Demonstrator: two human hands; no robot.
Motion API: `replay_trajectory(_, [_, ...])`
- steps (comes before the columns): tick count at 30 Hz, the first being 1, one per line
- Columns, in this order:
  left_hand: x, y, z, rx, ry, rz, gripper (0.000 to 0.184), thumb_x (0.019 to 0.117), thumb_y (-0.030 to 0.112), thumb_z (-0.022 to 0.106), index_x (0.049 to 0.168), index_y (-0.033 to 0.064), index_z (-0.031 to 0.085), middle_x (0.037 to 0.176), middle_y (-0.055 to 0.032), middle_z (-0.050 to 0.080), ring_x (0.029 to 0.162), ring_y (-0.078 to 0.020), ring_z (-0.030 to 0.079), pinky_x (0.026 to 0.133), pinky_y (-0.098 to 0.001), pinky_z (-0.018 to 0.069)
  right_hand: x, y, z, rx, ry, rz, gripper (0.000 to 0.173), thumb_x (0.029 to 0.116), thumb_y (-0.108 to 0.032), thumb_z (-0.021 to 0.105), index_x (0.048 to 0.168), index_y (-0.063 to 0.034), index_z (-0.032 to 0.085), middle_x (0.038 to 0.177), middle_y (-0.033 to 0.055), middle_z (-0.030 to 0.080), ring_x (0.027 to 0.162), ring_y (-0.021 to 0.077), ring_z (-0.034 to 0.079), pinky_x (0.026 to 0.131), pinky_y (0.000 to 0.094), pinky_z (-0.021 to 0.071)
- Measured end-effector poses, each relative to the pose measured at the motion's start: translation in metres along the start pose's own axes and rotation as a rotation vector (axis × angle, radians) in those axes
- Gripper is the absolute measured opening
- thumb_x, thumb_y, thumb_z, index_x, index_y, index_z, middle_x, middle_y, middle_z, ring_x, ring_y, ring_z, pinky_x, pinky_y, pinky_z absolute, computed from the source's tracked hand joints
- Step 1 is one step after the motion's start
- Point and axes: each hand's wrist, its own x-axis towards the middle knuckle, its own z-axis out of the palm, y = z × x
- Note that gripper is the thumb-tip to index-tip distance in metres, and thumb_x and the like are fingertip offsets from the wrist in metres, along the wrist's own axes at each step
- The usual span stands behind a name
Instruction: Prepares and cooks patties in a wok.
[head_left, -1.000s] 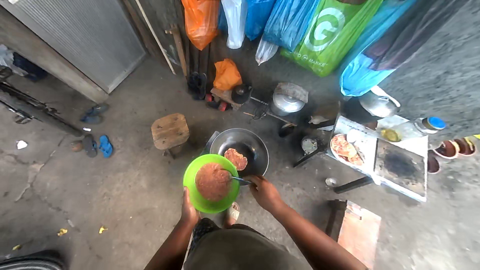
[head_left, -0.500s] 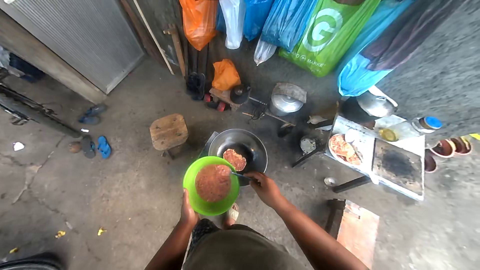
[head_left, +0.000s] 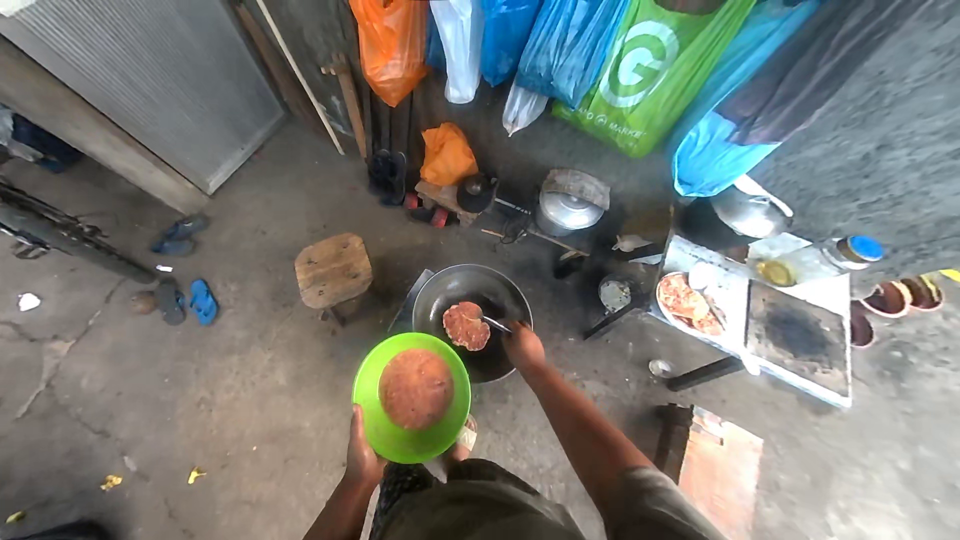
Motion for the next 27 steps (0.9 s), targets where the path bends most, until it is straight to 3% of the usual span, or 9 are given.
replay_trajectory(6, [-0.007,0.001,-0.01,0.046,0.04,0.021,0.057,0.1057,0.05,0.025,0.137,0.0058,0.044,0.112,-0.0028,0.073,0.102,-0.0108,0.071,0.087,-0.0328,0.0613,0.021,-0.005,0.024,-0.12,-0.018,0.098,0.043,0.1041,-0.011,0.046,0.144,-0.0194,0.058,0.155,0.0184,0.048,0.12,0.0412,0.065,0.095,0.0589,0.0541])
replay_trajectory(14, [-0.007,-0.002,-0.019,0.017,0.042,0.031,0.068,0.1006,0.061,0.039,0.139,0.0056,0.044,0.114,-0.0042,0.072,0.104,-0.0133,0.071,0.088,-0.0349,0.0613,0.008,-0.014,0.023,-0.289,-0.007,0.075,0.05,0.1041,-0.001,0.042,0.151,-0.0166,0.052,0.157,0.0201,0.044,0.119,0.0433,0.064,0.092,0.0569,0.0551])
replay_trajectory(27, [-0.005,0.004,-0.013,0.034,0.027,0.033,0.069,0.0998,0.062,0.04,0.139,0.0054,0.044,0.113,-0.004,0.073,0.103,-0.0135,0.072,0.088,-0.0353,0.0613,0.02,-0.006,0.033,-0.217,-0.018,0.006,0.049,0.1038,-0.005,0.044,0.149,-0.0207,0.054,0.158,0.0196,0.044,0.12,0.0434,0.064,0.094,0.0583,0.0547])
